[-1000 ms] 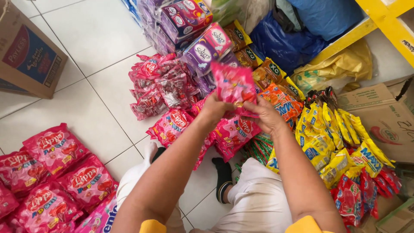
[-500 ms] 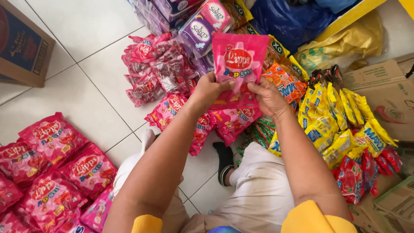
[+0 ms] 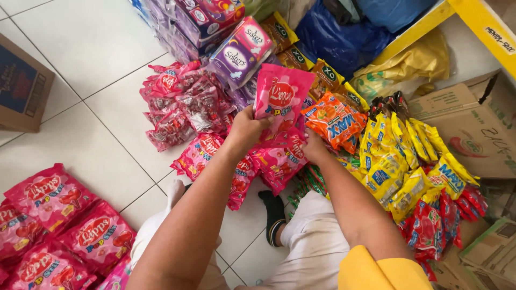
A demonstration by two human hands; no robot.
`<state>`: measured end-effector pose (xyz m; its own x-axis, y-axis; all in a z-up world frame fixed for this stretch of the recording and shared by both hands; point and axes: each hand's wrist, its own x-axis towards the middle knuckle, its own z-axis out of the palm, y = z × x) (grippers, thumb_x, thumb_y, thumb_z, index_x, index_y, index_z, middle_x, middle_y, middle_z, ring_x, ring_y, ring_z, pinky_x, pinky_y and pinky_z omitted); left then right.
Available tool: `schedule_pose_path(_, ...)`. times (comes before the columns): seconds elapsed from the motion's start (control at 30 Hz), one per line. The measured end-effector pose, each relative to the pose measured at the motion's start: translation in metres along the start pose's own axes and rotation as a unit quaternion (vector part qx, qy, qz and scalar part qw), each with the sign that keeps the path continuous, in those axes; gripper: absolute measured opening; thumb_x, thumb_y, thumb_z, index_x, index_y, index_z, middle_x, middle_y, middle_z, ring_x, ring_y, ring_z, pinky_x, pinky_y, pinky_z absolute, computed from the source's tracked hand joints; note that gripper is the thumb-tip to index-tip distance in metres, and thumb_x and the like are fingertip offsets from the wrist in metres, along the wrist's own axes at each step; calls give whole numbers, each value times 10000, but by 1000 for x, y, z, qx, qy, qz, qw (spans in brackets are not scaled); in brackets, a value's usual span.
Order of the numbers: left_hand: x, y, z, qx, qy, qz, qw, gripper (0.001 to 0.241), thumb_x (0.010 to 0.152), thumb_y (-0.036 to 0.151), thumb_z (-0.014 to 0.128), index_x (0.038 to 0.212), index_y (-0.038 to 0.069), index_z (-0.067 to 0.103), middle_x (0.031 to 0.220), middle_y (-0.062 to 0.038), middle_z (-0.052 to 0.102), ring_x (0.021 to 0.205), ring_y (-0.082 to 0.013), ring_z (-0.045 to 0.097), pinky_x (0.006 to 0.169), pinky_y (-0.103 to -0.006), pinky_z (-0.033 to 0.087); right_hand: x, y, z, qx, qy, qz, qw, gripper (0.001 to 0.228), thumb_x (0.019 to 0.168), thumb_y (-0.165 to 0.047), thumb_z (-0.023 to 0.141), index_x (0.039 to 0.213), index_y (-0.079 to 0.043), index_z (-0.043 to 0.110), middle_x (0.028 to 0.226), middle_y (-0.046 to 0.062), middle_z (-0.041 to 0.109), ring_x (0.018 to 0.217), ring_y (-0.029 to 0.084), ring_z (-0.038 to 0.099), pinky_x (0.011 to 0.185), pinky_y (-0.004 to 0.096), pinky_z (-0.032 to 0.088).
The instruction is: The recorder is sorting and organizing various bags of candy and snacks on the floor in a storage area.
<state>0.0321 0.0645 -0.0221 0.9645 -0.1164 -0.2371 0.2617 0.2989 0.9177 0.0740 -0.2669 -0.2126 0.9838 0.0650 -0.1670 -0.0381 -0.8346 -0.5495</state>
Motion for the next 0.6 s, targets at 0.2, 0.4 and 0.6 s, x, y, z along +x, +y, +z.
schedule_pose_path(0.2,-1,-3,-4,41,30,16,999,347,891,129,741,1205,14,647,1022,-66,742,892,-134,675,808,-298,548,-4,2,9,-93,26,33,995,379,833,-189,809,1162,-57,677,1328,217,626,1243,403,588,1066,467,473)
schedule_pose_path(0.4,-6,9,-11,227,106,78,965,338,868,190,774,1132,24,644,1020,-174,721,919,-292,683,820,-412,537,-8,-32,-20,-120,66,-34,990,232,817,-172,832,974,-97,678,1016,238,606,988,423,614,889,481,510)
schedule_pose_path(0.6,-3,7,-26,299,143,83,940,356,873,248,770,1081,16,597,1016,-249,715,985,-408,680,841,-499,516,-28,-121,-98,6,-172,-42,984,127,923,-105,702,1000,-85,602,876,35,648,846,145,623,763,312,510)
